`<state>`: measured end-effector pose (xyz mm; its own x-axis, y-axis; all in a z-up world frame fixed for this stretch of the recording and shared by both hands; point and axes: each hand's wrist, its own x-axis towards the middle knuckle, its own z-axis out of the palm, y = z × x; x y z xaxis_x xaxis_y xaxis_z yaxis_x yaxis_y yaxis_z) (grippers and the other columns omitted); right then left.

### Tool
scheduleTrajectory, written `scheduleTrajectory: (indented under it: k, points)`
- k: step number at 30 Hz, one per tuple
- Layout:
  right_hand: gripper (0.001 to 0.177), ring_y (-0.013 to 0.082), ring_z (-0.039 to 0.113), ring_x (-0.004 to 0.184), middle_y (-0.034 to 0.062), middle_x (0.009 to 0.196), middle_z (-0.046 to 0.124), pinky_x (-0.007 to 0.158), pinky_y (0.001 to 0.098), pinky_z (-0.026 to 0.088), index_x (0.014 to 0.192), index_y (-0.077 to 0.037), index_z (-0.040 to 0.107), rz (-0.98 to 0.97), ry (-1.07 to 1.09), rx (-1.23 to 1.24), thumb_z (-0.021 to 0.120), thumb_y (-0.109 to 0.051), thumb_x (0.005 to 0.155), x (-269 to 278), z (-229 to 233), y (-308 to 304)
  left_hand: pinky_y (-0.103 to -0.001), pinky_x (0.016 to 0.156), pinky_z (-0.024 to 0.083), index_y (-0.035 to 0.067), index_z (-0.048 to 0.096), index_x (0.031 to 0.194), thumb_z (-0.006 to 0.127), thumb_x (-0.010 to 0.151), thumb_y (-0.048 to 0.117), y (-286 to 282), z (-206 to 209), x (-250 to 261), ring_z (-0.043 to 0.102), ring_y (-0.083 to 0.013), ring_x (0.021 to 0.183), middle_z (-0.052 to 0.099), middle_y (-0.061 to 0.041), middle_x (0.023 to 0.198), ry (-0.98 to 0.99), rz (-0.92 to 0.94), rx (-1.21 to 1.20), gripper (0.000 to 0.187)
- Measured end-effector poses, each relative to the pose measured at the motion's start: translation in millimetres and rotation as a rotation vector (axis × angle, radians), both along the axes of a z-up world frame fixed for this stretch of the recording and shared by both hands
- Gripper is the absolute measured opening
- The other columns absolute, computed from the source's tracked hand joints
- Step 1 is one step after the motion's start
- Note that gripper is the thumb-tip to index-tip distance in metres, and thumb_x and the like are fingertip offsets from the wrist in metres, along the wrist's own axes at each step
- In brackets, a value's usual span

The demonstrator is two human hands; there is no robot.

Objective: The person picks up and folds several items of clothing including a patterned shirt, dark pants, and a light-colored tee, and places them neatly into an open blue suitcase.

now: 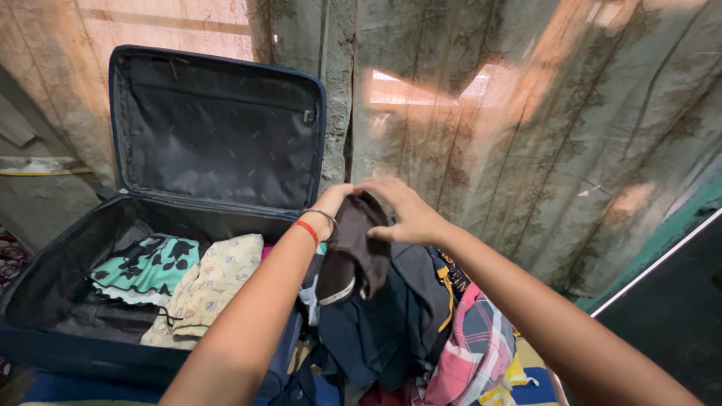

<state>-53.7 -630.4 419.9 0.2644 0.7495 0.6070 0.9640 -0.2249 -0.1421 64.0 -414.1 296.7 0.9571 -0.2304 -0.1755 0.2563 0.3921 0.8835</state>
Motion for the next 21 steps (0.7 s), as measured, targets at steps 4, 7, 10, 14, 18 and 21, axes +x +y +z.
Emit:
scheduleTrajectory:
  k: [4,7,10,14,18,21]
  points:
    - [0.047,0.0362,0.064,0.114,0.0138,0.114,0.072,0.099,0.0444,0.05,0.11,-0.009,0.068,-0.031,-0.038,-0.124,0.075,-0.012,0.064,-2,-2,12,-0.041,0.068,0.044,0.009,0.053,0.129,0.057,0.088,0.049,2,14,9,0.062,-0.0232,0.081,0.067,-0.012,0.102,0.062,0.045,0.042,0.057]
    - [0.025,0.0344,0.072,0.095,0.0119,0.098,0.075,0.084,0.0414,0.056,0.101,-0.01,0.072,-0.1,0.064,-0.137,0.075,-0.018,0.078,5,-8,15,-0.037,0.078,0.048,0.008,0.042,0.136,0.045,0.088,0.068,7,28,-11,0.066,-0.0296,0.089,0.071,-0.019,0.11,0.166,-0.069,0.065,0.076]
    - [0.025,0.0347,0.069,0.076,0.0169,0.08,0.07,0.068,0.0414,0.053,0.1,-0.004,0.07,-0.362,0.12,0.093,0.073,-0.016,0.079,12,-6,14,-0.035,0.08,0.049,0.003,0.051,0.136,0.045,0.086,0.083,7,36,-28,0.063,-0.0257,0.087,0.066,-0.02,0.107,0.083,-0.051,0.209,0.095]
    - [0.018,0.0212,0.066,0.067,0.0109,0.075,0.069,0.063,0.0366,0.05,0.097,-0.004,0.069,-0.53,0.525,0.517,0.057,-0.014,0.088,24,3,14,-0.028,0.092,0.046,-0.003,0.064,0.131,0.061,0.088,0.077,8,52,-55,0.061,-0.0144,0.102,0.068,-0.009,0.116,-0.47,-0.096,0.366,0.091]
    - [0.021,0.0112,0.061,0.068,0.0044,0.071,0.068,0.063,0.0282,0.049,0.09,-0.002,0.073,-0.438,0.455,0.594,0.058,-0.016,0.091,43,-5,15,-0.034,0.091,0.052,0.003,0.062,0.125,0.088,0.071,0.04,6,57,-77,0.065,-0.0168,0.104,0.071,-0.004,0.11,-0.697,-0.161,0.512,0.071]
    - [0.023,0.0089,0.054,0.068,-0.0014,0.077,0.066,0.061,0.0275,0.042,0.088,-0.001,0.074,-0.262,0.694,0.774,0.058,-0.016,0.095,71,-12,15,-0.035,0.084,0.056,-0.001,0.071,0.112,0.084,0.069,0.022,13,46,-66,0.07,-0.0199,0.089,0.073,-0.008,0.095,-0.892,-0.026,1.002,0.05]
